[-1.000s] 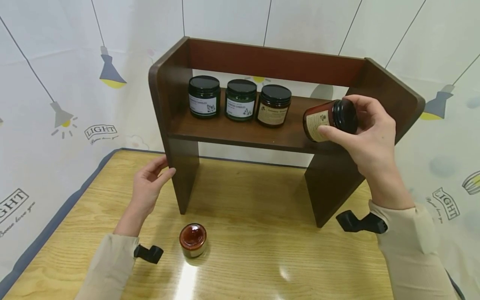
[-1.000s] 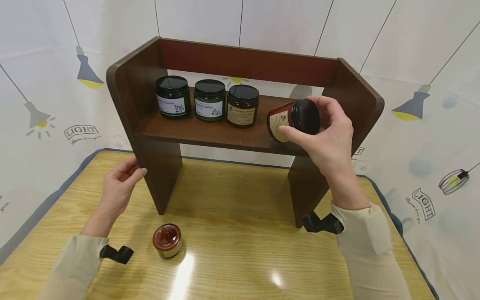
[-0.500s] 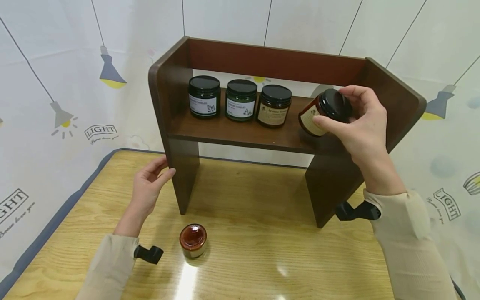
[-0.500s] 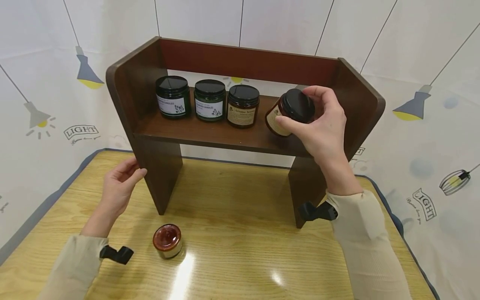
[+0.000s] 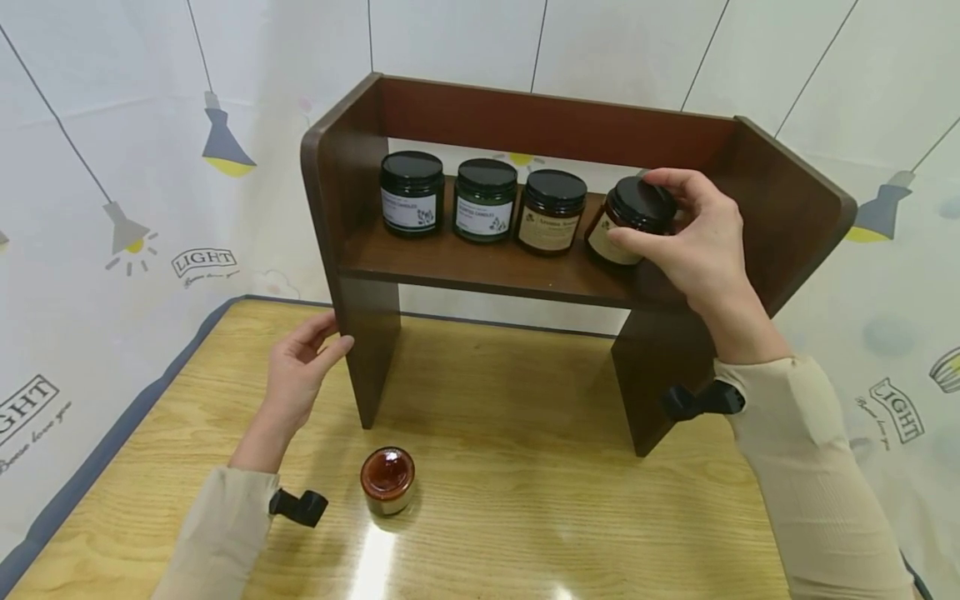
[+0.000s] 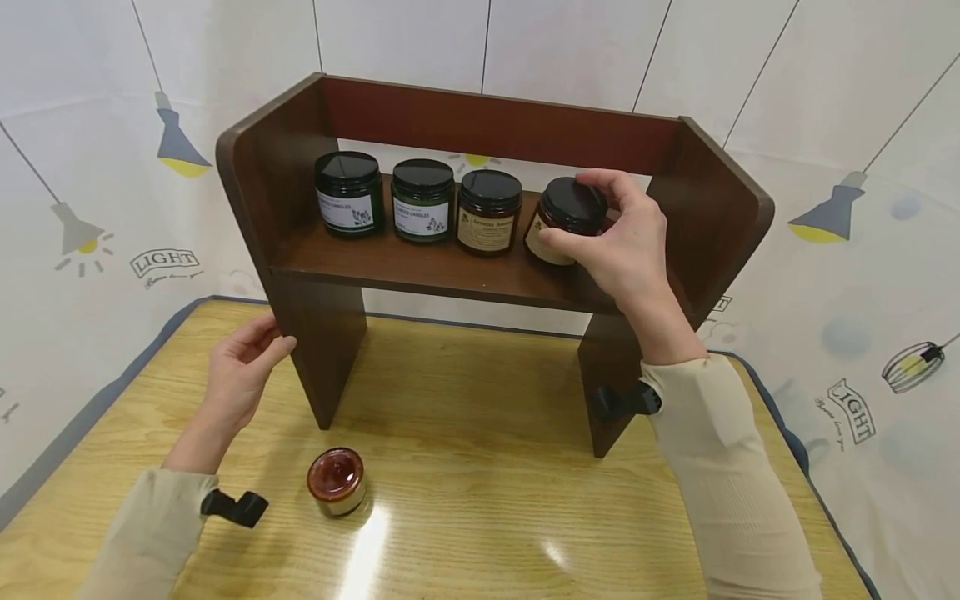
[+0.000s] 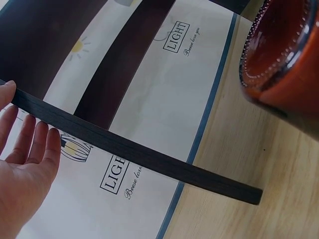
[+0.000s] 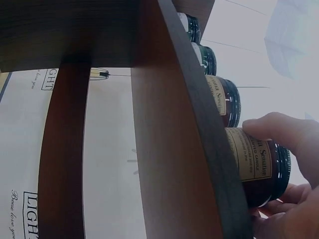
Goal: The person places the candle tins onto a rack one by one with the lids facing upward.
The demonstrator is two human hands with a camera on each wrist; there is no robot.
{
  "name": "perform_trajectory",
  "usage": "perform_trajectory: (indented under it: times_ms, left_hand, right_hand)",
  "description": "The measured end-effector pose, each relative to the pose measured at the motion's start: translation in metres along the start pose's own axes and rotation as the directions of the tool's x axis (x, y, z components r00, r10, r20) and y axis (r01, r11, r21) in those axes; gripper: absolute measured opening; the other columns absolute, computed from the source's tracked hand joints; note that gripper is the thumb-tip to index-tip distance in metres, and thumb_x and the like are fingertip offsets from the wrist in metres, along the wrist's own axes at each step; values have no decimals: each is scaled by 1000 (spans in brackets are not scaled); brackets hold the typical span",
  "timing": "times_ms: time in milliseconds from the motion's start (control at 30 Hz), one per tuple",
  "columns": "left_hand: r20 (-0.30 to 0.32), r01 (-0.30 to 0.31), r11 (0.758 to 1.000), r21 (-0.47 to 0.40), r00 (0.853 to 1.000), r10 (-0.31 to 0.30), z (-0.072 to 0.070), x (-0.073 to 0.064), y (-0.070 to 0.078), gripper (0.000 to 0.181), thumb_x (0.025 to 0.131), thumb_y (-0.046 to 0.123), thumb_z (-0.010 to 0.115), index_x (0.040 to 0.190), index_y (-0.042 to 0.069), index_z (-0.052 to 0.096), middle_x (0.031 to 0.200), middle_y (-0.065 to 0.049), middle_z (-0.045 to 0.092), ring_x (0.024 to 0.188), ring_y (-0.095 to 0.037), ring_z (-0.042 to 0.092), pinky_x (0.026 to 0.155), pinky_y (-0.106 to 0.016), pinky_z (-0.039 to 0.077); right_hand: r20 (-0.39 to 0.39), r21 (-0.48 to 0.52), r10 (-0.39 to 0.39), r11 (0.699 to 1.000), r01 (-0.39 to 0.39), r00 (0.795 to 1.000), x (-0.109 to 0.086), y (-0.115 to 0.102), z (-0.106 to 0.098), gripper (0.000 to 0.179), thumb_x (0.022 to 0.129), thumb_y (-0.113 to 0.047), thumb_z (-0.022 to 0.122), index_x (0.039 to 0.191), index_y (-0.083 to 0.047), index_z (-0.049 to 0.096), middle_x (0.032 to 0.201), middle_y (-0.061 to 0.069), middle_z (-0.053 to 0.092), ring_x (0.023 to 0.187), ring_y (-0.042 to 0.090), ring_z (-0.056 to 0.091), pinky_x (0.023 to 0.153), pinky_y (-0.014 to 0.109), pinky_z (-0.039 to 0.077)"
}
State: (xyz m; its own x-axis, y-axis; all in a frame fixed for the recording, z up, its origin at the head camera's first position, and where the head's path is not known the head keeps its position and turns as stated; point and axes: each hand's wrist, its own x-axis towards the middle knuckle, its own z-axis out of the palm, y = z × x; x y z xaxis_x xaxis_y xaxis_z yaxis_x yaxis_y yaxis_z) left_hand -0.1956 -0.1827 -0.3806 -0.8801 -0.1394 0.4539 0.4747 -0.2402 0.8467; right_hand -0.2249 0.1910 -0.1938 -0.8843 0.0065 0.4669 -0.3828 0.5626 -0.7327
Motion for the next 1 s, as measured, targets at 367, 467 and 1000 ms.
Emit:
perform_trajectory:
  times_ms: [367,467,1000]
  left_hand:
    - [1,-8,1000,10,1000,8,0,1,-1,41,82,-20,56,106,10,70,99,3,67,98,-12,59,80,-19,49]
    - [1,-5,1000,11,1000,5,1,1,-1,41,83,-19,56,106,11,70,99,3,66,98,-11,59,81,-19,49]
    - [4,-18,1000,-6,1000,18,0,-1,-1,41,82,-20,55,106,11,70,100,3,66,98,-12,59,80,-19,49]
  right_hand:
    - [47,-14,34,999,-33,998,9,3,3,60,73,-8,79,127,-8,54,122,7,49,99,17,55,79,17,47]
    - [57,-4,41,999,-41,998,11,4,4,59,74,-8,79,128,-8,55,121,6,50,100,17,56,78,16,47]
    - [68,66,17,998,-21,998,11,8,7,61,76,-6,77,131,-5,50,123,7,49,105,16,53,95,27,44]
